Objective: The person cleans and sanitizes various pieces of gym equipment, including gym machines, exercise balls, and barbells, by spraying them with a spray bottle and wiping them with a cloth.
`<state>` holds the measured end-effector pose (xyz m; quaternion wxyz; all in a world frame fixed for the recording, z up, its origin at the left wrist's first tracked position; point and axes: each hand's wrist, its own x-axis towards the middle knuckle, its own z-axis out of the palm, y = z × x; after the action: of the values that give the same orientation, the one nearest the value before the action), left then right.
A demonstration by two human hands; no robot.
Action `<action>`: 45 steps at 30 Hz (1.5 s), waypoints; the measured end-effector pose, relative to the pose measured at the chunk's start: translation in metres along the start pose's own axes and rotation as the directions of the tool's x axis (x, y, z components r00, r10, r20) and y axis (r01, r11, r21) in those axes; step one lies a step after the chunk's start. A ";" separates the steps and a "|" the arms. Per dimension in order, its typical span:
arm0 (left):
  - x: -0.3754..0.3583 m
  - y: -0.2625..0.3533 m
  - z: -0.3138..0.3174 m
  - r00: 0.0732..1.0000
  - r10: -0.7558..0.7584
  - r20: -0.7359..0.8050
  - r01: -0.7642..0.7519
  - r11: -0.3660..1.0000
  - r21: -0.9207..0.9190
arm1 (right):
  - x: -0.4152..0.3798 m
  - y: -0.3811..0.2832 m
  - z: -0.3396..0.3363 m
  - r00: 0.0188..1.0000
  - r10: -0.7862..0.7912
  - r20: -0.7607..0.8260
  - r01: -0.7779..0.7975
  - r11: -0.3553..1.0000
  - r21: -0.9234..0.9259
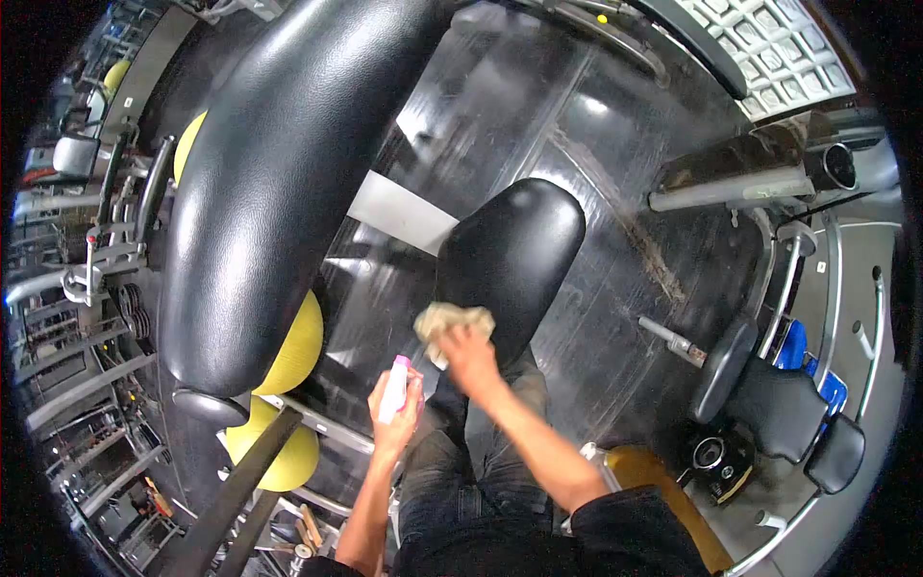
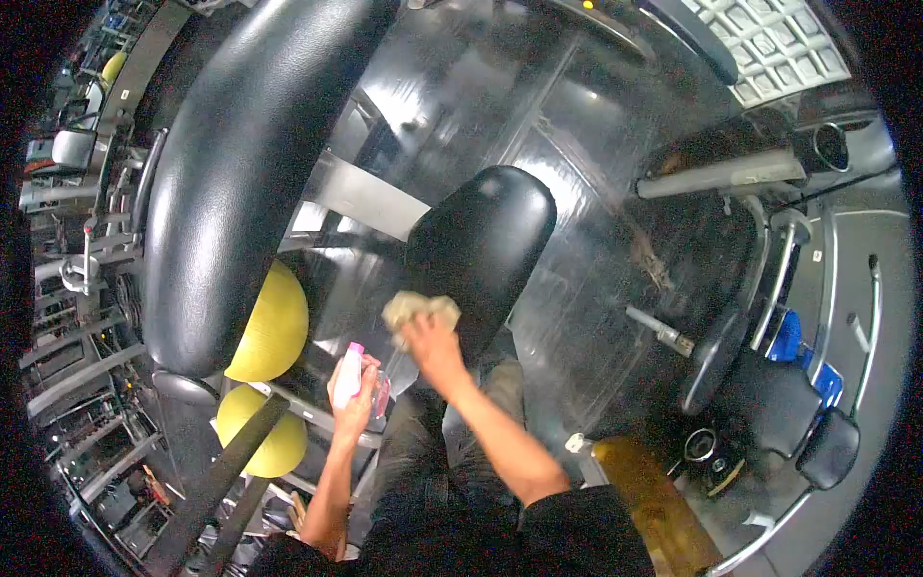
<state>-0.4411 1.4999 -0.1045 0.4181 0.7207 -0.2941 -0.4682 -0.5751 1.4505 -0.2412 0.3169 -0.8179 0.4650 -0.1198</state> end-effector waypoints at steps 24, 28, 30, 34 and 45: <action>0.037 -0.017 0.046 0.920 0.065 -0.387 -0.037 0.996 0.079 | -0.028 0.081 -0.083 0.986 0.143 0.081 -0.154 0.975 0.158; 0.055 -0.011 0.042 0.853 0.084 -0.514 -0.041 0.995 0.094 | -0.071 0.057 -0.081 0.983 0.098 0.153 -0.175 0.740 0.650; 0.066 -0.014 0.041 0.813 0.139 -0.565 -0.123 0.990 0.068 | -0.062 0.069 -0.100 0.971 0.164 0.172 -0.238 0.695 0.678; 0.084 0.000 0.043 0.758 0.143 -0.636 -0.062 0.987 0.148 | -0.039 0.123 -0.118 0.958 0.254 0.134 -0.273 0.661 0.698; 0.097 0.007 0.037 0.612 0.311 -0.727 -0.187 0.950 0.249 | 0.062 0.143 -0.151 0.975 0.222 0.000 -0.168 0.740 0.652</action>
<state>-0.4377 1.4052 -0.1483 0.5087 0.8306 -0.2236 -0.0378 -0.7143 1.2849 -0.2209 0.5721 -0.5994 0.4899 -0.2710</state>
